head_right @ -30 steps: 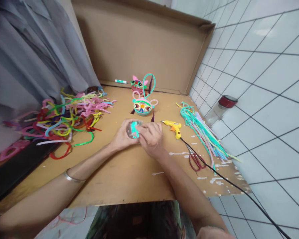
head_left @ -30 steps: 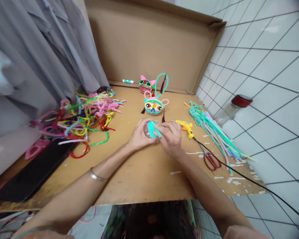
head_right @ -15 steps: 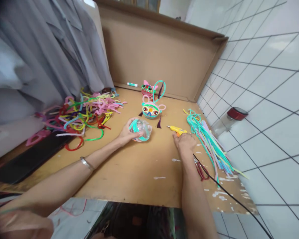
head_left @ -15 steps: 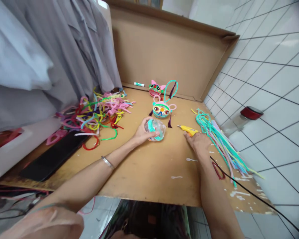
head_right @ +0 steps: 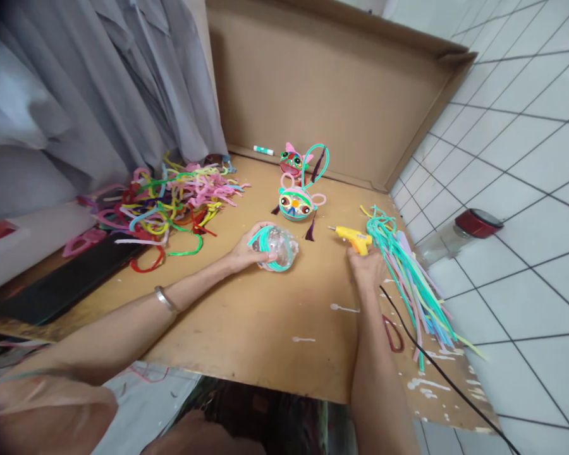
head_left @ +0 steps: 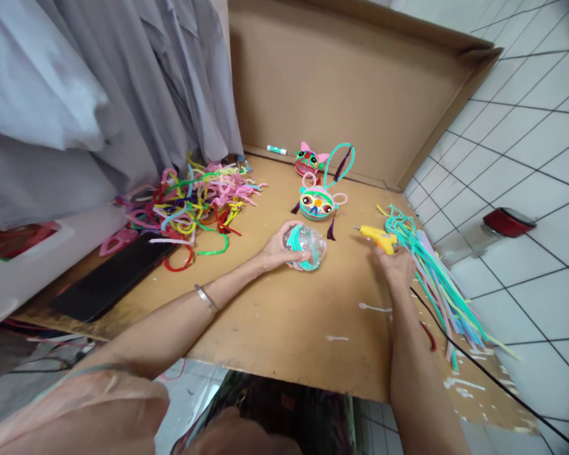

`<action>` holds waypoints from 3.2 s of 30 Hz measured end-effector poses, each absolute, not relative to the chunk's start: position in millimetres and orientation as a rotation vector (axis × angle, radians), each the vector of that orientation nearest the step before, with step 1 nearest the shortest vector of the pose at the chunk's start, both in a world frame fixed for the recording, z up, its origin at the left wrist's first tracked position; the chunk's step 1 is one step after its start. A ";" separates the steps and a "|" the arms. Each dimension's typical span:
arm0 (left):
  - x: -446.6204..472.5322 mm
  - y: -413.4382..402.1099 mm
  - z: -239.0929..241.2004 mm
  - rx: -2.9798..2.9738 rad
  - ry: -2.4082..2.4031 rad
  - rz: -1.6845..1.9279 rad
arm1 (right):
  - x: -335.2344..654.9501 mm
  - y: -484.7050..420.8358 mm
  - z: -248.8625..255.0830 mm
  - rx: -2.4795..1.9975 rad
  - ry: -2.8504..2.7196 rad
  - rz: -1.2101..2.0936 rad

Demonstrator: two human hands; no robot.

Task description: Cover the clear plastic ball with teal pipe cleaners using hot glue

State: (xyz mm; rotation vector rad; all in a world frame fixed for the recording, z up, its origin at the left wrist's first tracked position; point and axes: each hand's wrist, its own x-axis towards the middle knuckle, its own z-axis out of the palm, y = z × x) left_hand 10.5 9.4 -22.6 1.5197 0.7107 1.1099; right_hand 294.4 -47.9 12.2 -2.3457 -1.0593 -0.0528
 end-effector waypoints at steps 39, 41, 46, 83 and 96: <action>6.3 10.7 -24.1 1.715 0.523 1.001 | 225.8 -66.6 2.7 -1.588 -1.436 -0.610; 6.4 11.3 -24.7 1.720 0.515 1.005 | 225.9 -66.8 2.8 -1.577 -1.444 -0.601; 6.2 10.2 -22.8 1.750 0.524 0.992 | 224.8 -67.4 2.8 -1.566 -1.467 -0.596; 8.2 6.5 -20.9 1.714 0.515 0.949 | 232.2 -68.8 6.0 -1.466 -1.459 -0.592; 9.3 8.2 -23.9 1.724 0.515 0.966 | 235.0 -71.5 7.2 -1.461 -1.521 -0.632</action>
